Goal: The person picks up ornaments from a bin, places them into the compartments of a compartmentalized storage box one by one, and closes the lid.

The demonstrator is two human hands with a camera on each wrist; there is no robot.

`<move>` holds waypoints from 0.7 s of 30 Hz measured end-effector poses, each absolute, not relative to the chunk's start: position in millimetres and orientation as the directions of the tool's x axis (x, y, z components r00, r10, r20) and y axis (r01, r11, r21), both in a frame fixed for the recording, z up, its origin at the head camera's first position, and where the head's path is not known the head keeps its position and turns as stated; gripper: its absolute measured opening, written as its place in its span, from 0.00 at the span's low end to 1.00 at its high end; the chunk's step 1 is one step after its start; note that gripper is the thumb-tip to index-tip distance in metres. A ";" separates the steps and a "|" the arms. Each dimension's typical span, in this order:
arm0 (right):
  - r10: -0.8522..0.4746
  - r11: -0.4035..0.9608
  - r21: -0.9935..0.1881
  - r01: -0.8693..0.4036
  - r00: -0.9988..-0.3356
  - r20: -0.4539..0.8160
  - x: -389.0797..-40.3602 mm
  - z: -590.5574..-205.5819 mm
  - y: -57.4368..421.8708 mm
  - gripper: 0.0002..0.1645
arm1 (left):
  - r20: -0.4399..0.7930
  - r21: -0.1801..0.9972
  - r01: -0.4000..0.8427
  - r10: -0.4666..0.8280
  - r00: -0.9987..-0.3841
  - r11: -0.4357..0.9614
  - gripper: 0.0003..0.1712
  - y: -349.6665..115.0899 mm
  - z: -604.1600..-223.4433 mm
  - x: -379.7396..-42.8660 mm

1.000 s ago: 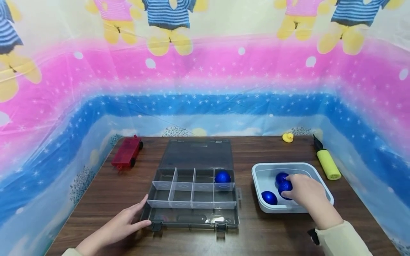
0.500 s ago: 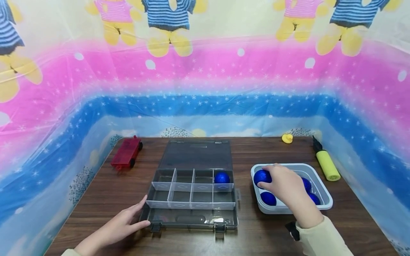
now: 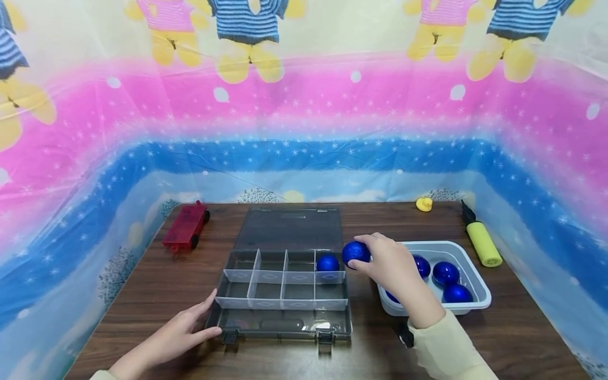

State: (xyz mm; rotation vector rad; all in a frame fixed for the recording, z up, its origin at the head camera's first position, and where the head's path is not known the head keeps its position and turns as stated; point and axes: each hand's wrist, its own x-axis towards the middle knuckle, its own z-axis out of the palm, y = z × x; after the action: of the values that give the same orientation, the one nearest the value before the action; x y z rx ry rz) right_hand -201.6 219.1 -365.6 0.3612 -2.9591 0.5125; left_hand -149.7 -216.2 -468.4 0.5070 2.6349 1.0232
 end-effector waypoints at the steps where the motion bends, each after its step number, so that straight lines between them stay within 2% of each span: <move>1: -0.218 0.912 -0.318 -0.258 -0.963 0.157 -202.7 -366.2 215.3 0.36 | -0.120 0.687 0.224 0.412 -0.903 0.691 0.50 -216.3 -468.4 -149.8; 12: -0.316 0.895 -0.288 -0.340 -0.940 0.129 -208.1 -397.3 179.4 0.33 | -0.136 0.694 0.202 0.401 -0.906 0.691 0.50 -216.1 -468.7 -149.6; 21: -0.296 0.907 -0.300 -0.297 -0.954 0.050 -202.3 -417.8 169.0 0.33 | -0.125 0.696 0.214 0.410 -0.904 0.685 0.50 -216.5 -468.9 -150.6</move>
State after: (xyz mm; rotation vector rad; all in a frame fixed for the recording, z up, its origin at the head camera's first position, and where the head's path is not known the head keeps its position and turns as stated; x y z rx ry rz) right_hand -202.3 169.0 -417.8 0.4758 -3.0637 0.4824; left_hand -150.6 -216.5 -468.9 0.4975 2.6275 1.0354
